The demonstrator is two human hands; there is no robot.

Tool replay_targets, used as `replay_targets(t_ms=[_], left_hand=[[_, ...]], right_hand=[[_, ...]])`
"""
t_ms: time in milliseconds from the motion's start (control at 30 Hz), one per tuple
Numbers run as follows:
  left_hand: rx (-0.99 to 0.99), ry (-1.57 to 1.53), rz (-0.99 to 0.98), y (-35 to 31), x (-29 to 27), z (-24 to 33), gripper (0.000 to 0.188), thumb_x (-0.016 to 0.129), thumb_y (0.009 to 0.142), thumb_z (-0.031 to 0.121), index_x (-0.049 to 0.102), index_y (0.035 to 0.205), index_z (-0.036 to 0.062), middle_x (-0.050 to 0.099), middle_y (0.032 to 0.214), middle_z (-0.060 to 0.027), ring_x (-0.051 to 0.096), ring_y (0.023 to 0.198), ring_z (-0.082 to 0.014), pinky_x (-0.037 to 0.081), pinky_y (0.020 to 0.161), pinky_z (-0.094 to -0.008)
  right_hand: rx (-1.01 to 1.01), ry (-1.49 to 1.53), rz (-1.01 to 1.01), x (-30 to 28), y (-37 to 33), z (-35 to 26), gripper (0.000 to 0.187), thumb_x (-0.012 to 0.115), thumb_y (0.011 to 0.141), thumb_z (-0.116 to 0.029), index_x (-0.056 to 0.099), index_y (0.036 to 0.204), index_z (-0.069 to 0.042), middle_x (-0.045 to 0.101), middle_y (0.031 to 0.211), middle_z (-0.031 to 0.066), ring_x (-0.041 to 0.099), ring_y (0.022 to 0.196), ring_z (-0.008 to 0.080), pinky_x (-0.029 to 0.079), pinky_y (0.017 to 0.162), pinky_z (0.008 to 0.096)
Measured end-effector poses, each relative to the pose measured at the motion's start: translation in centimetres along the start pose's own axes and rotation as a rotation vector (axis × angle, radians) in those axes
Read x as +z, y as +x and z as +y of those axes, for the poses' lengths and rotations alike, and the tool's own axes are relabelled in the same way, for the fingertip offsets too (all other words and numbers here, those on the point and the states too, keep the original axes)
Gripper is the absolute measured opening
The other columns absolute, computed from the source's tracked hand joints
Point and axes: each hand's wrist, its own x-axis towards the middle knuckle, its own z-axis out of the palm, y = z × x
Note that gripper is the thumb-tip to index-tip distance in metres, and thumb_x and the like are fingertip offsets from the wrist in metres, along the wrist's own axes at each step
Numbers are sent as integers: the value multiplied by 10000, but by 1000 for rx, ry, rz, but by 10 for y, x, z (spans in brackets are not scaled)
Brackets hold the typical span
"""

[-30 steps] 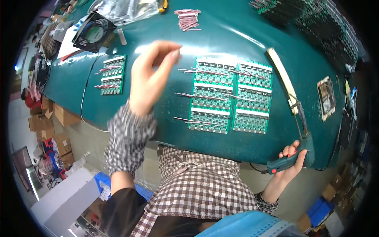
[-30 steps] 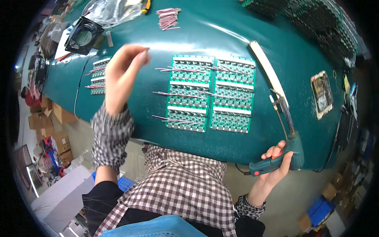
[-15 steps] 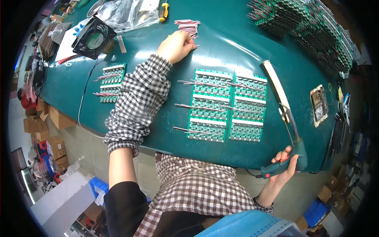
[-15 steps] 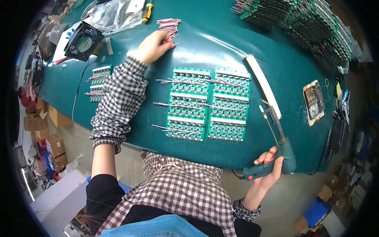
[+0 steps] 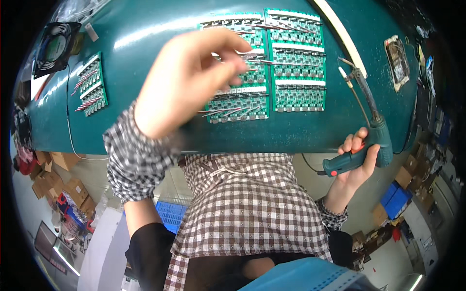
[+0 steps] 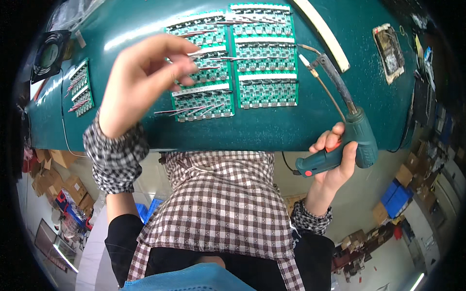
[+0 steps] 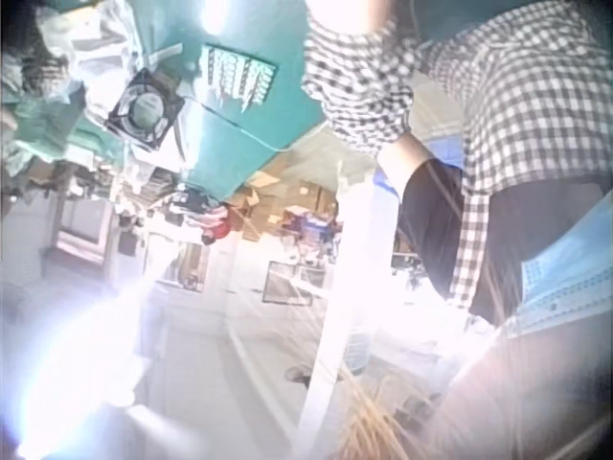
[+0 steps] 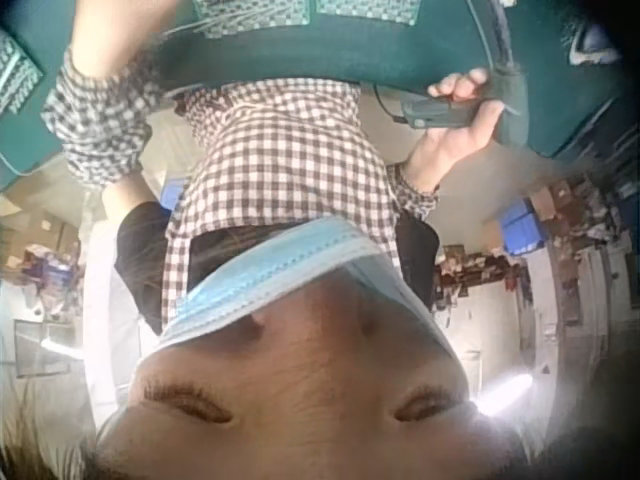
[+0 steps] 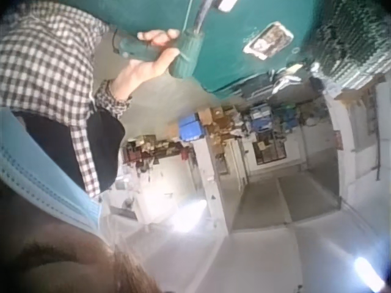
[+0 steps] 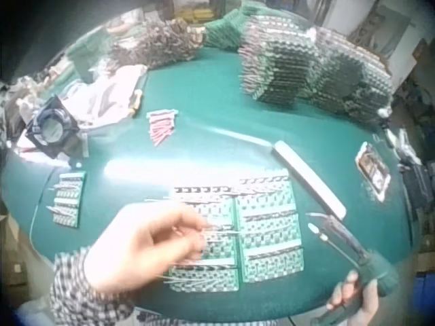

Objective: The person uses a soldering iron to attach wires to multiple green circuit boards arranged on a workbench. They repeatedly pick up wires, position them on the boards, and apply heat to secure the connections. The person occasionally flips the boards over to access different sides or to move them aside.

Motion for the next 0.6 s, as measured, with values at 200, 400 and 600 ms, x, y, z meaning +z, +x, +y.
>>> replay_targets(t_ms=[200,400,600], left_hand=[[114,103,47,-19,44,-22,77,651,912,-15,644,989,-14,688,921,-52,672,857,-142,535,770,-272],[556,686,309,-20,52,-50,124,710,829,31,651,935,56,681,1174,-110,566,1218,-355,406,1052,-446],[493,575,378,0,54,-76,89,673,876,120,642,960,118,651,1277,-56,499,1334,-325,265,1126,-513]], right_hand=[[-10,26,10,-3,-8,10,477,554,1009,-410,518,1193,29,614,890,72,656,849,219,609,755,392],[-69,-35,36,-6,-6,18,450,541,1022,-383,531,1203,28,648,949,87,660,988,260,516,1008,479],[-136,23,-21,-4,15,33,465,593,993,-371,540,1216,33,661,951,100,665,1037,311,247,1192,626]])
